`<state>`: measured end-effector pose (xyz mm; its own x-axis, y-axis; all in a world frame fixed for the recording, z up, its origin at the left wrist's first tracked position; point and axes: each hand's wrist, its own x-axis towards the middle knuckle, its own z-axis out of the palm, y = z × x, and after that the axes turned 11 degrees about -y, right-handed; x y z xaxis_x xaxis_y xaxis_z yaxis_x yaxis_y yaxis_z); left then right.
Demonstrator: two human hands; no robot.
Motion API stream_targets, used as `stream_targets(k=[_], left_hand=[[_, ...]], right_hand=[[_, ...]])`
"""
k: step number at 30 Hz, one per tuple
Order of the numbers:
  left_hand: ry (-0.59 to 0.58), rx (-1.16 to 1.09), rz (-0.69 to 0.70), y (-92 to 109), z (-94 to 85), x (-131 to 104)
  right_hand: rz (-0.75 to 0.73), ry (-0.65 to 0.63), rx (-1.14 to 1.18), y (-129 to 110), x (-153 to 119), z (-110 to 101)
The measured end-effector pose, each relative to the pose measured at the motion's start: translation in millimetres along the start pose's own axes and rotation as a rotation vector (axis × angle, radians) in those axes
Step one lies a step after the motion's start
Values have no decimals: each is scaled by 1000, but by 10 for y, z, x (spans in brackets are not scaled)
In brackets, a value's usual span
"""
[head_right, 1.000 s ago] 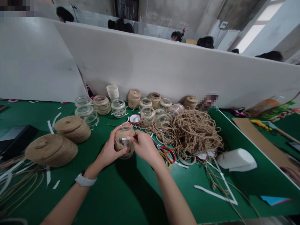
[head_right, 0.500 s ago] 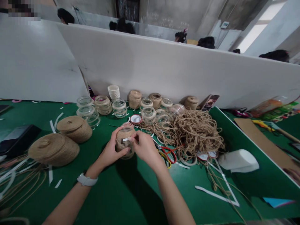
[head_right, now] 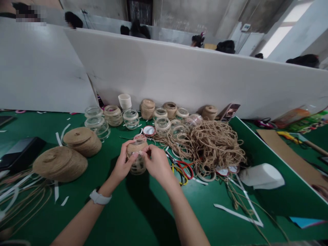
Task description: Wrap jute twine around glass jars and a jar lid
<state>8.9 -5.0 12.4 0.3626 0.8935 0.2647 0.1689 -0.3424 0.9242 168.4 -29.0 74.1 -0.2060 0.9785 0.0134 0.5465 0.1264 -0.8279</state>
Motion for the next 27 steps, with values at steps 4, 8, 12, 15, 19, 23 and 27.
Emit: stream_targets(k=[4,8,12,15,19,23,27], left_hand=[[8,-17,14,2,-15,-2],[12,21,34,-10,-30,1],[16,25,32,-40,-50,1],[11,28,30,-54,-60,-2],[12,22,37,-57,-59,-5],[18,16,42,-58,-57,-5],[16,12,52,-51,-50,-10]], right_hand=[[30,51,136,34,2,64],[57,66,265,81,-17,106],[75,141,446,135,-58,135],[101,210,558,152,-77,192],[126,295,570,142,-61,331],[141,359,630,158,-24,474],[156,394,738,172,-21,563]])
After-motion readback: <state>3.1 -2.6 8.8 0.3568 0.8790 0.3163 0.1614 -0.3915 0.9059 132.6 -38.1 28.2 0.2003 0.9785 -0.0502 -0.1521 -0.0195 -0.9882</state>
